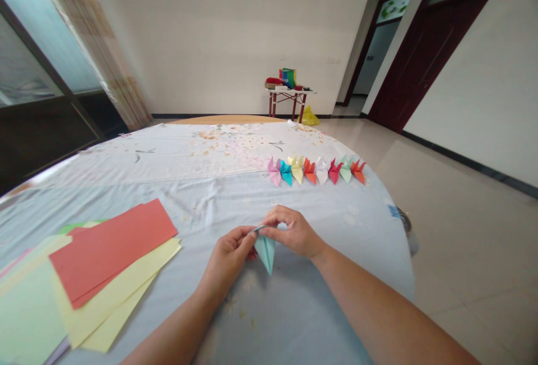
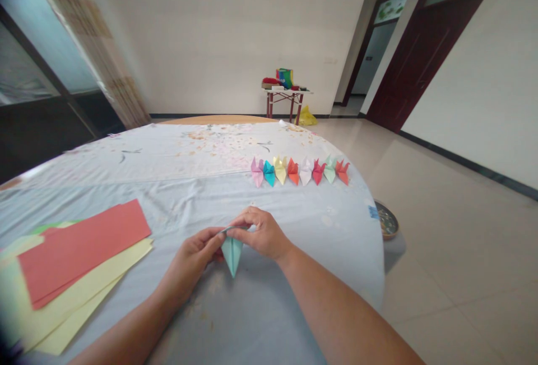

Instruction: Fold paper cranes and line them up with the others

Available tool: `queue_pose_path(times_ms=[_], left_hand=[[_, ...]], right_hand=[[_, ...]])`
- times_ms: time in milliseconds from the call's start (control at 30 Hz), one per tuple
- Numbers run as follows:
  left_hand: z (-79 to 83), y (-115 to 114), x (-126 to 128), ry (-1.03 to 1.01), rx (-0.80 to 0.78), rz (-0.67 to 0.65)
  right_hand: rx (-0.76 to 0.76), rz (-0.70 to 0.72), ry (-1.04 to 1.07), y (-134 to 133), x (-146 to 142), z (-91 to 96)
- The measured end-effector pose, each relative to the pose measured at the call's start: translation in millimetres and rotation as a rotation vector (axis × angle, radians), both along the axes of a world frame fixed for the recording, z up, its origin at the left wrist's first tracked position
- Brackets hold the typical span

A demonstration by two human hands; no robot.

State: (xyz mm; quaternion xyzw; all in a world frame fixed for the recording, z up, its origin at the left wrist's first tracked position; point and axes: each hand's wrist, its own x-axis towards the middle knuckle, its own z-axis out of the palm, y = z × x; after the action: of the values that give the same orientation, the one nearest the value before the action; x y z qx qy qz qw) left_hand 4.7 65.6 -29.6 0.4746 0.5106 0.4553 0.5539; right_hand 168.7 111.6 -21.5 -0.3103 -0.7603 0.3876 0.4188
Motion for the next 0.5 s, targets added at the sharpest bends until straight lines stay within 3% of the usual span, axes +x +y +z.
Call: queue_pose_path(times_ms=[267, 500], left_hand=[[-5.3, 1.1, 0.5, 0.091, 0.050, -0.024], [0.4, -0.6, 3.8, 0.027, 0.033, -0.030]], right_hand=[[-0.120, -0.050, -0.021, 1.7, 0.7, -0.2], [-0.322, -0.113, 0.085, 3.1, -3.9, -6.9]])
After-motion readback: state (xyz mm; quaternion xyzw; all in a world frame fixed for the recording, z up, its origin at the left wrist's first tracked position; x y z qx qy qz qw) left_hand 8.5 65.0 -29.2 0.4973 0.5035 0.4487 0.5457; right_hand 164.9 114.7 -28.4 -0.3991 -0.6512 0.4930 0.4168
